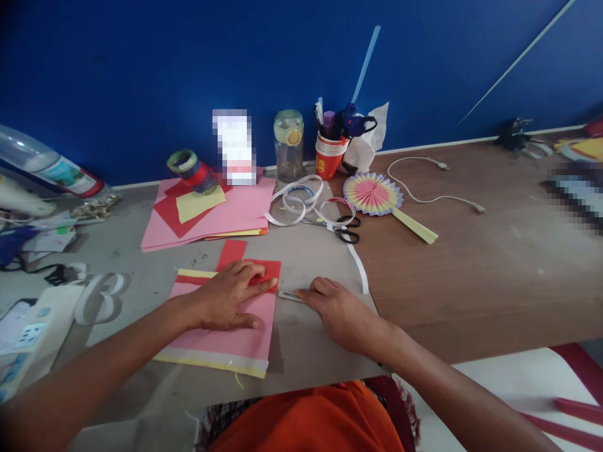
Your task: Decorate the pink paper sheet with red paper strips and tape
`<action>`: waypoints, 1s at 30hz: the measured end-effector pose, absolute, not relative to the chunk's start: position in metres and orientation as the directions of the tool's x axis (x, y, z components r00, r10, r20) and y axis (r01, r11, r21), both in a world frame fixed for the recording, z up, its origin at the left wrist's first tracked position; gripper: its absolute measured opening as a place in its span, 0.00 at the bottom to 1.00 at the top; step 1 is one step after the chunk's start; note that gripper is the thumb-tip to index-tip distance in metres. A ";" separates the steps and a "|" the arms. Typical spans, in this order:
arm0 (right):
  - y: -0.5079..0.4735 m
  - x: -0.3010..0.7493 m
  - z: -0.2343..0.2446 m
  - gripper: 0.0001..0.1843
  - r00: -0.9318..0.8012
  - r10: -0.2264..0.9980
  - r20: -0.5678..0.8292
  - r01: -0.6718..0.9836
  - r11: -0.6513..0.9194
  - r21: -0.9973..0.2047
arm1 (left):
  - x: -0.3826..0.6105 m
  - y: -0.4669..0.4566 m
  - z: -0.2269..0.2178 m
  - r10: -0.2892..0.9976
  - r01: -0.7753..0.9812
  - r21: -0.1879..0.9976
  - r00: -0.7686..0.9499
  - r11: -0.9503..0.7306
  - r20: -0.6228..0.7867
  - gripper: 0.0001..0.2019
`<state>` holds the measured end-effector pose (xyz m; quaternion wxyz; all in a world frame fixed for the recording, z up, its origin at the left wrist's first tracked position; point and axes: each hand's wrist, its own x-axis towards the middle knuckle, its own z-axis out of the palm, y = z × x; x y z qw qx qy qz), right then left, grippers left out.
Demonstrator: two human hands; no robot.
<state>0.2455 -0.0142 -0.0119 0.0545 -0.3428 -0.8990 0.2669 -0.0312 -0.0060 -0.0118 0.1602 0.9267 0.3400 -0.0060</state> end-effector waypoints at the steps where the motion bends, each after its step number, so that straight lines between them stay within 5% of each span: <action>1: -0.014 0.246 -0.012 0.24 -0.758 0.648 -0.081 0.587 0.622 -0.519 | -0.031 -0.006 -0.012 0.628 0.631 0.293 0.769 -0.718 -0.118 0.42; 30: -0.023 0.225 -0.019 0.26 -0.757 0.652 -0.033 0.592 0.664 -0.456 | -0.027 0.004 -0.001 0.606 0.644 0.367 0.762 -0.672 -0.227 0.44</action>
